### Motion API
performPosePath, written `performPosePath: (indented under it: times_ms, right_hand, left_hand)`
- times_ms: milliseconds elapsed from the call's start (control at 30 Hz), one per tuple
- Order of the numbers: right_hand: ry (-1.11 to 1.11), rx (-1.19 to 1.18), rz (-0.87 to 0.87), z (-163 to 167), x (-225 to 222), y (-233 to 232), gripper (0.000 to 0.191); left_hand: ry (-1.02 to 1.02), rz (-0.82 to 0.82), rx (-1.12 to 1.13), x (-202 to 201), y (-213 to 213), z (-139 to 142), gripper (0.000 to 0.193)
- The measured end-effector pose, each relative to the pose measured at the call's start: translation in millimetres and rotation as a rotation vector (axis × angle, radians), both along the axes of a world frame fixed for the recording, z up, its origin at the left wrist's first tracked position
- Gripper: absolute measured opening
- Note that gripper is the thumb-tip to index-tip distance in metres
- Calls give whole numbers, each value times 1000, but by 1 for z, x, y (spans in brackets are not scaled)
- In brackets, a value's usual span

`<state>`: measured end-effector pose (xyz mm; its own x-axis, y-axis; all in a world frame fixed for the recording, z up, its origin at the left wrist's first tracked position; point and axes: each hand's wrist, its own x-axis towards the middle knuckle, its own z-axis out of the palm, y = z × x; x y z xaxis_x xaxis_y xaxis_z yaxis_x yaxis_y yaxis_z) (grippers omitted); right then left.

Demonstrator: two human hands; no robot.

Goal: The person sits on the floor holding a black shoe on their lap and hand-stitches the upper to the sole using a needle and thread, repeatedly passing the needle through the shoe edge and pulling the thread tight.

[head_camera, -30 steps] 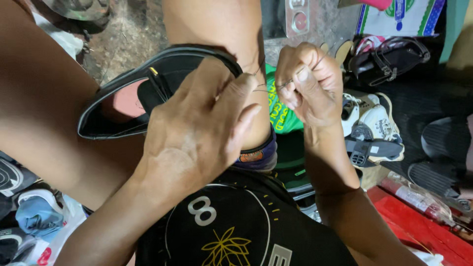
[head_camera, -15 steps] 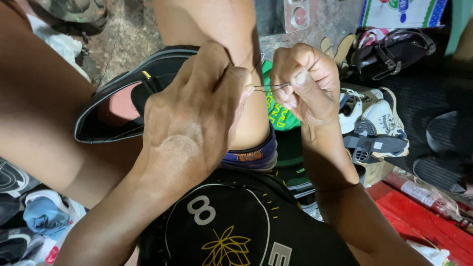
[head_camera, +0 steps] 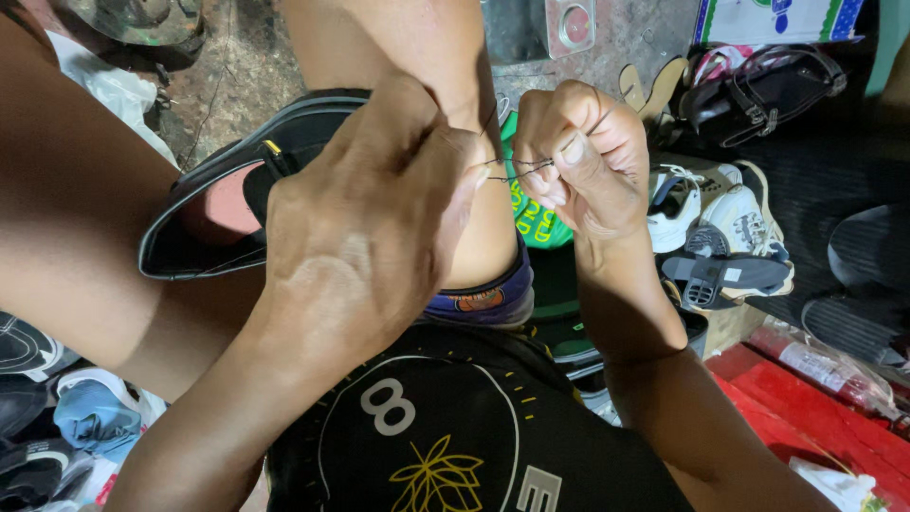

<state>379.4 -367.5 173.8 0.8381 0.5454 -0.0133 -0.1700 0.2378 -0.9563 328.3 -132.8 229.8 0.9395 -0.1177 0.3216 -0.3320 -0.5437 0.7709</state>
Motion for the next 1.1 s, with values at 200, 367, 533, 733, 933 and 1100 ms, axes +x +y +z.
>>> performPosePath:
  times_ms: [200, 367, 533, 733, 933, 1100]
  right_hand:
    - [-279, -265, -19, 1, 2, 11, 44]
    - [-705, -641, 63, 2, 2, 15, 27]
    - [-496, -465, 70, 0, 2, -3, 18]
    - [67, -31, -184, 22, -8, -12, 23]
    - [-443, -722, 91, 49, -13, 23, 19]
    - [-858, -862, 24, 41, 4, 14, 12]
  left_hand:
    - [34, -15, -68, -8, 2, -7, 16]
    - [329, -138, -597, -9, 11, -5, 22]
    - [671, -319, -1112, -8, 25, 6, 41]
    - [155, -75, -148, -20, 3, -16, 71]
    - [21, -28, -83, -27, -8, -29, 88]
    - [131, -44, -55, -30, -8, -26, 94]
